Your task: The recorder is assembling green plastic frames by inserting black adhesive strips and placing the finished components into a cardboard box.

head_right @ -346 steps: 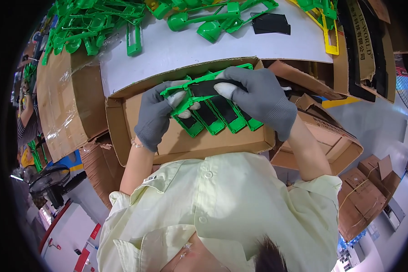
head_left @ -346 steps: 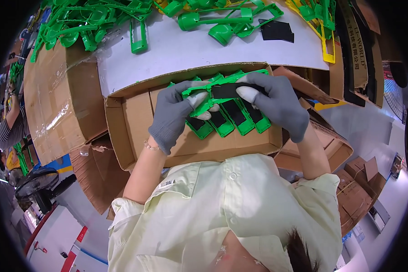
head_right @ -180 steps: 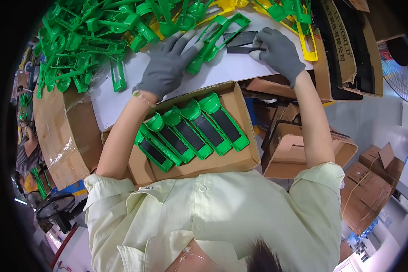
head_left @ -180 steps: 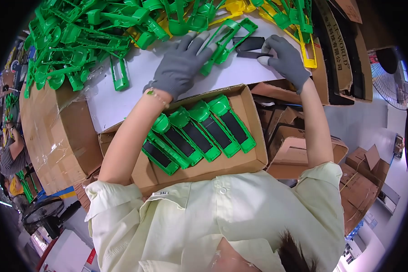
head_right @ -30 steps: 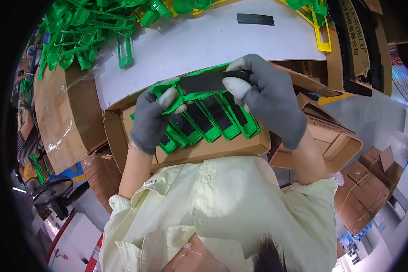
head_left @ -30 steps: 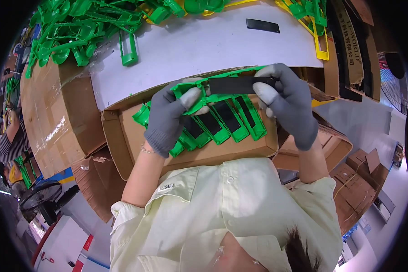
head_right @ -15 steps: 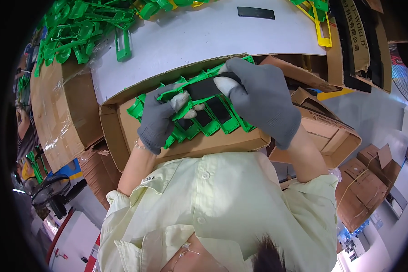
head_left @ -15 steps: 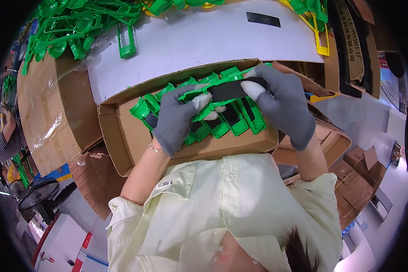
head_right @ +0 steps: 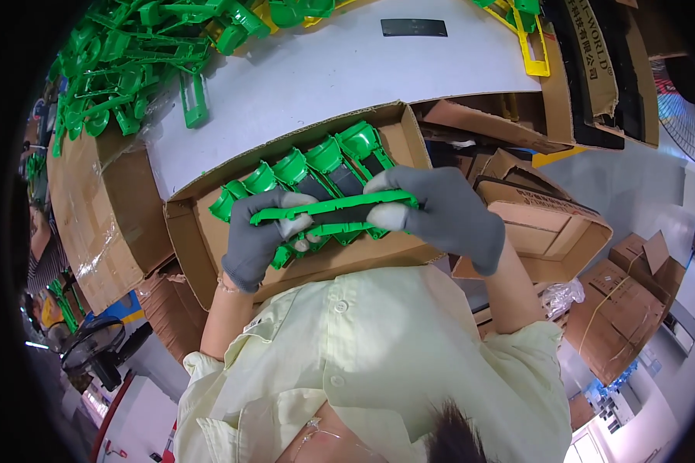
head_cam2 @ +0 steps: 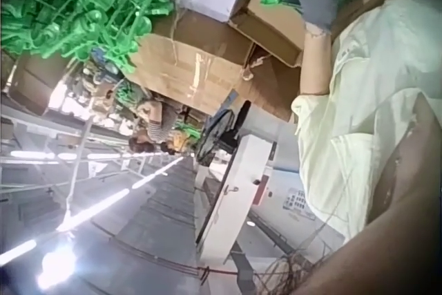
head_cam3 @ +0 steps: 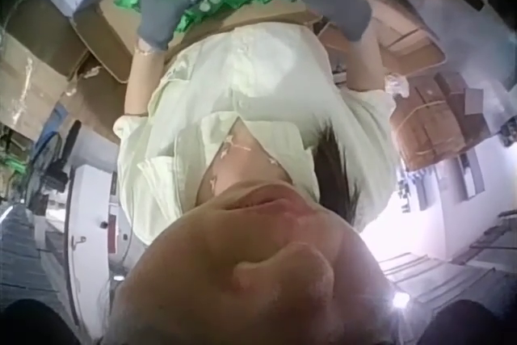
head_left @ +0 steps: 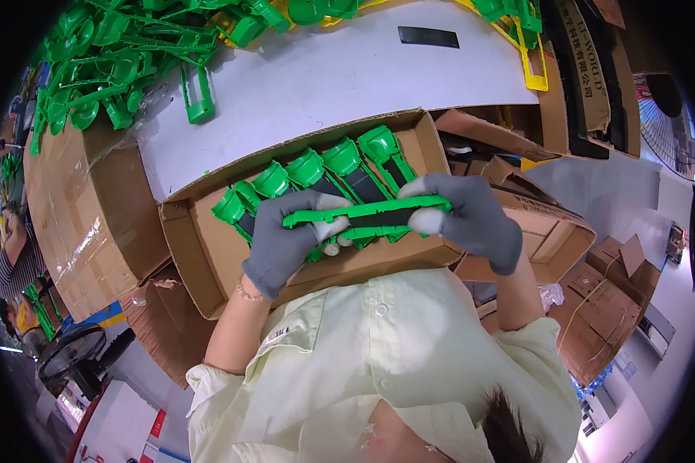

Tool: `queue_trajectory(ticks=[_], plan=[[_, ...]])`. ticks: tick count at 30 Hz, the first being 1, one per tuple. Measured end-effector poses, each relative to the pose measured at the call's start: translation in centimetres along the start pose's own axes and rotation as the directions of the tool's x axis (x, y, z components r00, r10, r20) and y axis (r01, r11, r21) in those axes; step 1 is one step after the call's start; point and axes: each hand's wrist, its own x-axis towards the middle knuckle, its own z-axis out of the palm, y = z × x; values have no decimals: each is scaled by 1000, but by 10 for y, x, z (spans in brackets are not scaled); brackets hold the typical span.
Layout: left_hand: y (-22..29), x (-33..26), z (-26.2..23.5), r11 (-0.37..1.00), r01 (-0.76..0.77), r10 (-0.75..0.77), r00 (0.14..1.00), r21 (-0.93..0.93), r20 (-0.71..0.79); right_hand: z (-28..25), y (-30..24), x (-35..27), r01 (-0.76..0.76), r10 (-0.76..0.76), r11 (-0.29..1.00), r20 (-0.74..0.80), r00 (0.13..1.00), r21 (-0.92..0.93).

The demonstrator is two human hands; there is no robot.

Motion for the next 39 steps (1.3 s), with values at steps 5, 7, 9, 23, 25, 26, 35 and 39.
queue_trajectory(ticks=[5,7,9,23,25,26,35,39], plan=[[-7,4,3,999,45,-45,999,18,24,17,10,-2,-90,77,993,-158,985,-78],[-1,7,4,994,98,-98,995,38,-8,23,15,-3,-94,68,990,-222,973,-109],[8,8,5,991,109,-109,994,72,-2,27,17,-7,-91,44,985,-297,954,-147],[39,66,11,122,33,77,996,992,-42,-113,-1,118,52,-488,633,-346,802,-772],[52,65,12,108,72,103,991,992,-83,-122,5,135,73,-531,590,-318,786,-804],[59,65,10,66,67,142,987,996,-75,-126,7,143,75,-548,549,-291,785,-832],[124,164,-20,-132,66,860,504,989,81,-136,-8,168,83,-380,647,-227,897,-758],[79,202,-41,-267,29,909,340,963,242,-129,-7,143,65,-398,800,-447,801,-597]])
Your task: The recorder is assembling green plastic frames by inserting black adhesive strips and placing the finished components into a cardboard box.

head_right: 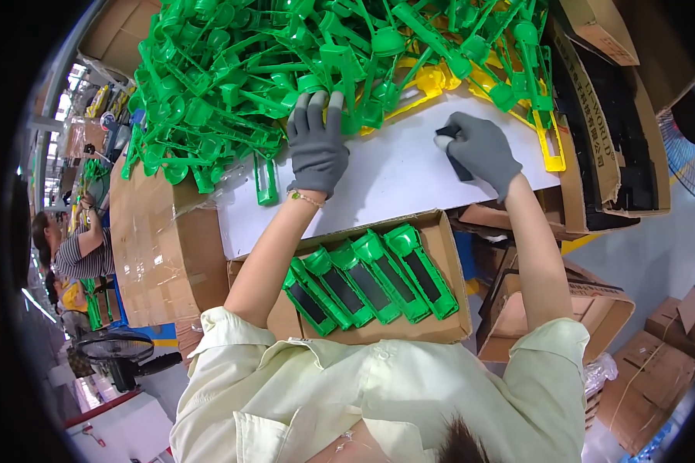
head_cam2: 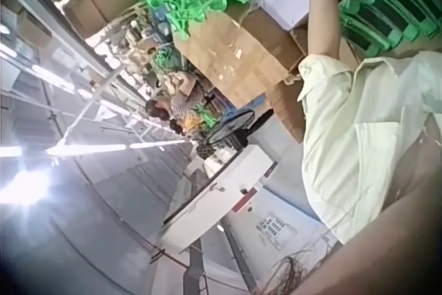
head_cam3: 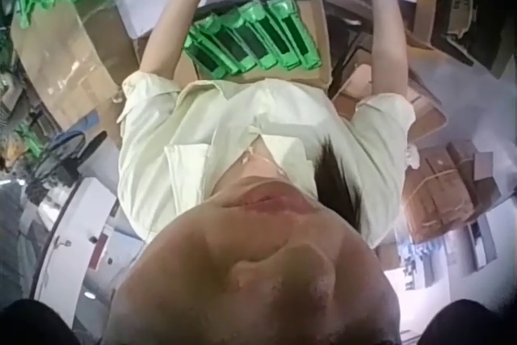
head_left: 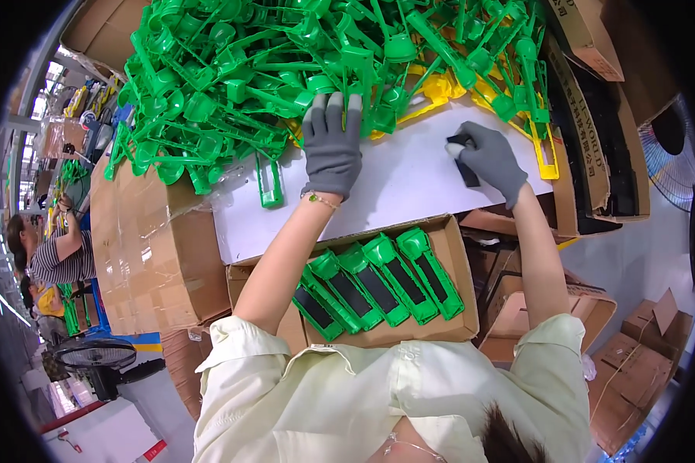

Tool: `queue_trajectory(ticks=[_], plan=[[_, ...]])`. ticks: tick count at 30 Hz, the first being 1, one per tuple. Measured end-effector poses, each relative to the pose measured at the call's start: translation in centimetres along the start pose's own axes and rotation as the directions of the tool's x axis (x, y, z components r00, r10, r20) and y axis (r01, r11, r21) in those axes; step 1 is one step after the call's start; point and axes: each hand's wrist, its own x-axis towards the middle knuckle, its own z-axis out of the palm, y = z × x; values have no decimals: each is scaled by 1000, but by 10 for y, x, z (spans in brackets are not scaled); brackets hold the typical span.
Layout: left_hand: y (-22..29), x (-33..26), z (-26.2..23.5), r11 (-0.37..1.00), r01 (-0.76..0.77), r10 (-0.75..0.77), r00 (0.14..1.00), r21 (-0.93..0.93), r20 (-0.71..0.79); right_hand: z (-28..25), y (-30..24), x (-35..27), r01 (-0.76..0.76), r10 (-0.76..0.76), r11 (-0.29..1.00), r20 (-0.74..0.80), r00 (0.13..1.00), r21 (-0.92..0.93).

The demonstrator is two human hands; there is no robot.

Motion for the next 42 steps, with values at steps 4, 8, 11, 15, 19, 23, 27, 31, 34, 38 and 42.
queue_trajectory(ticks=[4,8,11,15,19,23,27,31,34,38,42], plan=[[-2,0,8,996,-89,88,994,-16,-57,-17,-13,-27,-255,210,847,146,967,467],[-4,5,-30,982,-88,72,992,-165,-100,-15,-23,-49,-228,203,761,111,973,608],[-12,-7,-64,928,33,-85,989,-372,-125,-16,-27,-68,-252,222,697,132,966,671],[9,-39,-124,193,493,-516,786,-848,340,-13,-53,-92,-251,207,625,153,966,739],[18,-82,-148,-358,706,-230,568,-611,791,-11,-87,-114,-268,177,587,202,963,764],[32,-99,-156,-555,718,-144,414,-420,899,0,-109,-120,-284,132,697,271,954,659],[34,-103,-156,-575,725,-96,401,-379,911,4,-111,-123,-237,107,777,249,963,584],[34,-104,-154,-588,707,-79,433,-393,898,0,-113,-124,-256,116,772,267,957,582],[36,-103,-155,-566,730,-64,424,-383,903,0,-114,-127,-234,77,773,279,957,589],[38,-104,-157,-592,738,5,406,-324,914,6,-114,-131,-115,22,846,183,983,520],[38,-105,-158,-627,714,31,420,-310,907,4,-114,-134,-93,29,873,138,990,479]])
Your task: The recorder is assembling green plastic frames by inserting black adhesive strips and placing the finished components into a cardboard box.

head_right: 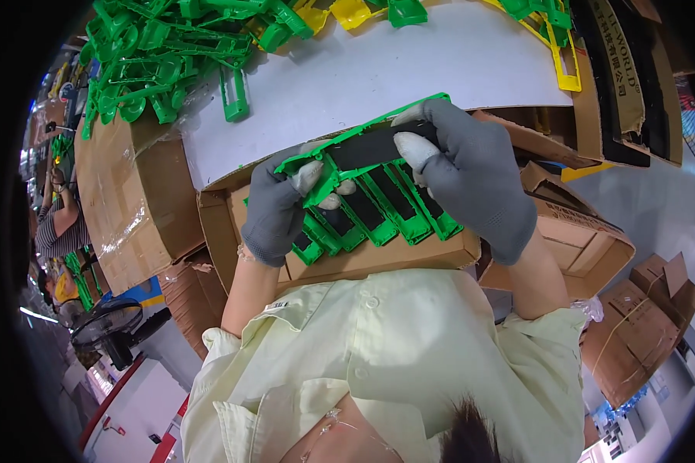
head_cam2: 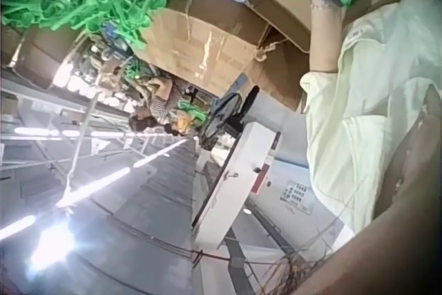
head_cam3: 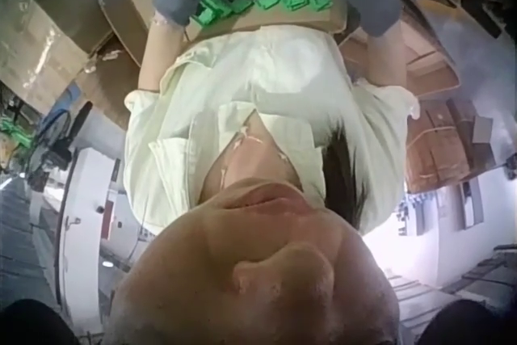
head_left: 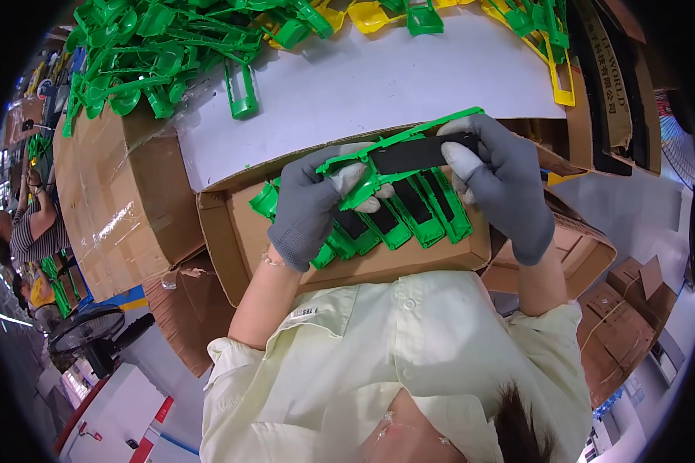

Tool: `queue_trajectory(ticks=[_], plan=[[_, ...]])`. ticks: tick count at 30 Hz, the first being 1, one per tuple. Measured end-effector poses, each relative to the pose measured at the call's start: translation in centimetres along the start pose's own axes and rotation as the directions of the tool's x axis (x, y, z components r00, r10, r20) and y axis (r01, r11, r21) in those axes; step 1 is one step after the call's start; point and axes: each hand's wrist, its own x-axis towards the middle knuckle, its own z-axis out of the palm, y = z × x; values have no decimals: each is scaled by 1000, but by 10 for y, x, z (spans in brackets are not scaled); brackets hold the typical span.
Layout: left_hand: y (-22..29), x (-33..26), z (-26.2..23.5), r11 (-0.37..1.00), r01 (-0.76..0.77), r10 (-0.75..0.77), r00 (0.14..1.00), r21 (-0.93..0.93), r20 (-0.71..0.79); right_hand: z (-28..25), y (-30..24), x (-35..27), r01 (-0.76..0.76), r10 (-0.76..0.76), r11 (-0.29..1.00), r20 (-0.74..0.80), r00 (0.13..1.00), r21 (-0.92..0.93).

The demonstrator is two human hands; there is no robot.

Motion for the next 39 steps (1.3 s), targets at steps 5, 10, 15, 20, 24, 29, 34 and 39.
queue_trajectory(ticks=[5,10,15,20,24,29,34,39], plan=[[-3,3,4,999,-12,13,999,31,-40,2,6,2,44,-45,997,-23,999,-60],[-5,6,20,991,6,14,988,132,-151,8,14,-3,15,-16,999,-26,1000,-38],[-3,2,18,953,34,25,981,300,-191,14,23,-10,102,-213,903,-229,950,-417],[-9,-4,1,920,31,14,994,390,-113,3,44,-6,134,-133,989,28,991,-55],[-10,-7,-7,912,98,-49,990,398,-131,16,46,-22,35,-22,944,41,999,-328],[-6,-9,-6,868,170,-75,974,467,-215,27,60,-31,32,-19,860,30,999,-510],[21,3,-16,791,243,-213,970,561,-119,-51,24,-30,-111,101,978,-65,993,-175],[32,24,-49,531,278,-297,946,800,-131,-235,33,-7,-143,-281,787,-554,783,-600]])
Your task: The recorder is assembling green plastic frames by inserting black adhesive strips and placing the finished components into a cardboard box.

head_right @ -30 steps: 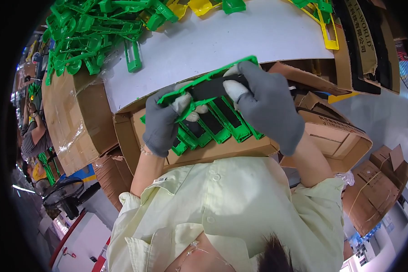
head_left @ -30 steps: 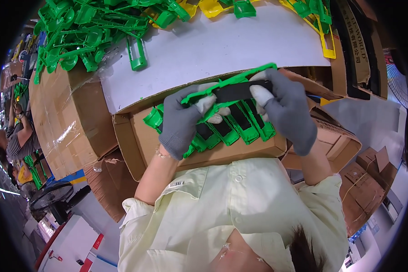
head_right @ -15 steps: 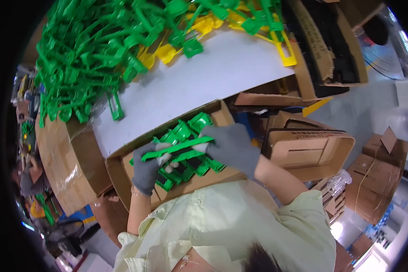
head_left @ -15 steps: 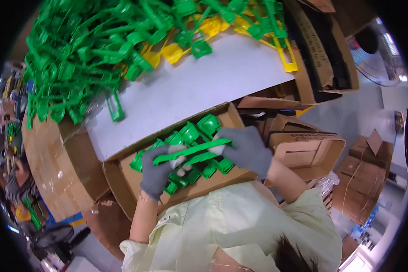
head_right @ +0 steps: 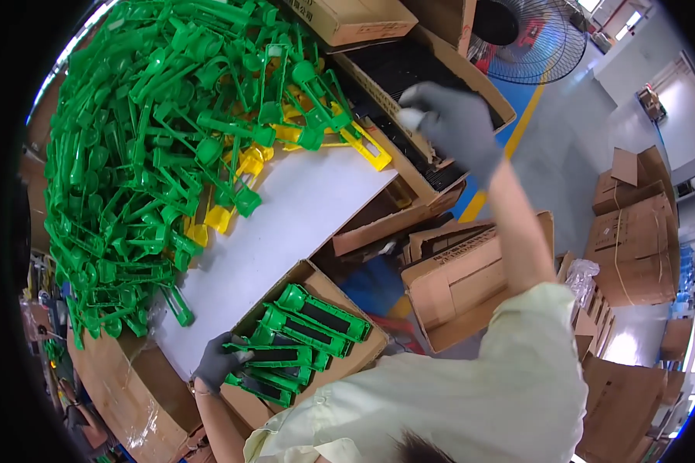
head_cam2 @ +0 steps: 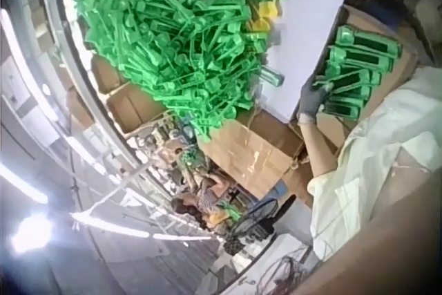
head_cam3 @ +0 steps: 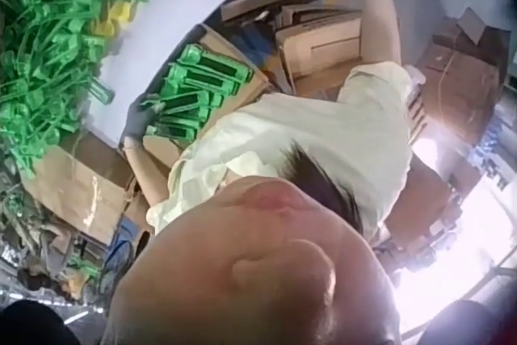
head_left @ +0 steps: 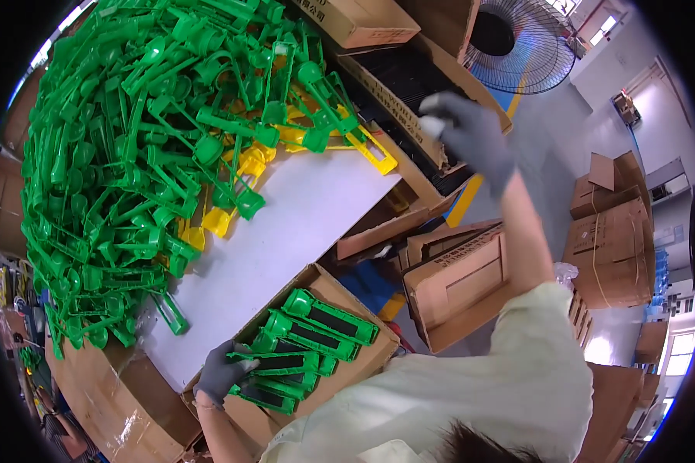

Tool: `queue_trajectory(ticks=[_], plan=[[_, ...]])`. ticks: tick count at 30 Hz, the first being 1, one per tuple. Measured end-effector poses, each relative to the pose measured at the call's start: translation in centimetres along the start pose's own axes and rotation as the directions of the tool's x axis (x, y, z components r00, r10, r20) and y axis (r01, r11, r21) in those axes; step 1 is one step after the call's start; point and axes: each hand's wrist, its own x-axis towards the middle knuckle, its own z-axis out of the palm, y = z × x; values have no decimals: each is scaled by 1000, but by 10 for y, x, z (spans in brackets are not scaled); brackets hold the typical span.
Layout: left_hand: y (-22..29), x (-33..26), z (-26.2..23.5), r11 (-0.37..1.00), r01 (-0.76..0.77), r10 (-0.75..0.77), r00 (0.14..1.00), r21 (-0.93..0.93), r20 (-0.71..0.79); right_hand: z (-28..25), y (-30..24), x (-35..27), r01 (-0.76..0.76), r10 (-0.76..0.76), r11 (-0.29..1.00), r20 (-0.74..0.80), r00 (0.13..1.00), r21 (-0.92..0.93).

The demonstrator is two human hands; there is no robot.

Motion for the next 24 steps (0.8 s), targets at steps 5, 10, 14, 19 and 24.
queue_trajectory(ticks=[5,10,14,19,24], plan=[[16,8,18,653,60,173,958,755,-226,-8,92,65,384,-264,806,308,914,-450],[14,-4,20,598,161,158,937,785,-313,6,99,112,570,-236,644,576,783,-510],[17,-12,21,594,182,188,916,784,-355,21,102,128,687,-266,507,663,700,-521],[11,-9,24,645,257,180,864,720,-470,22,83,148,526,-67,680,671,739,-511],[6,-10,31,716,189,251,829,672,-500,23,88,149,475,-52,742,666,744,-473]])
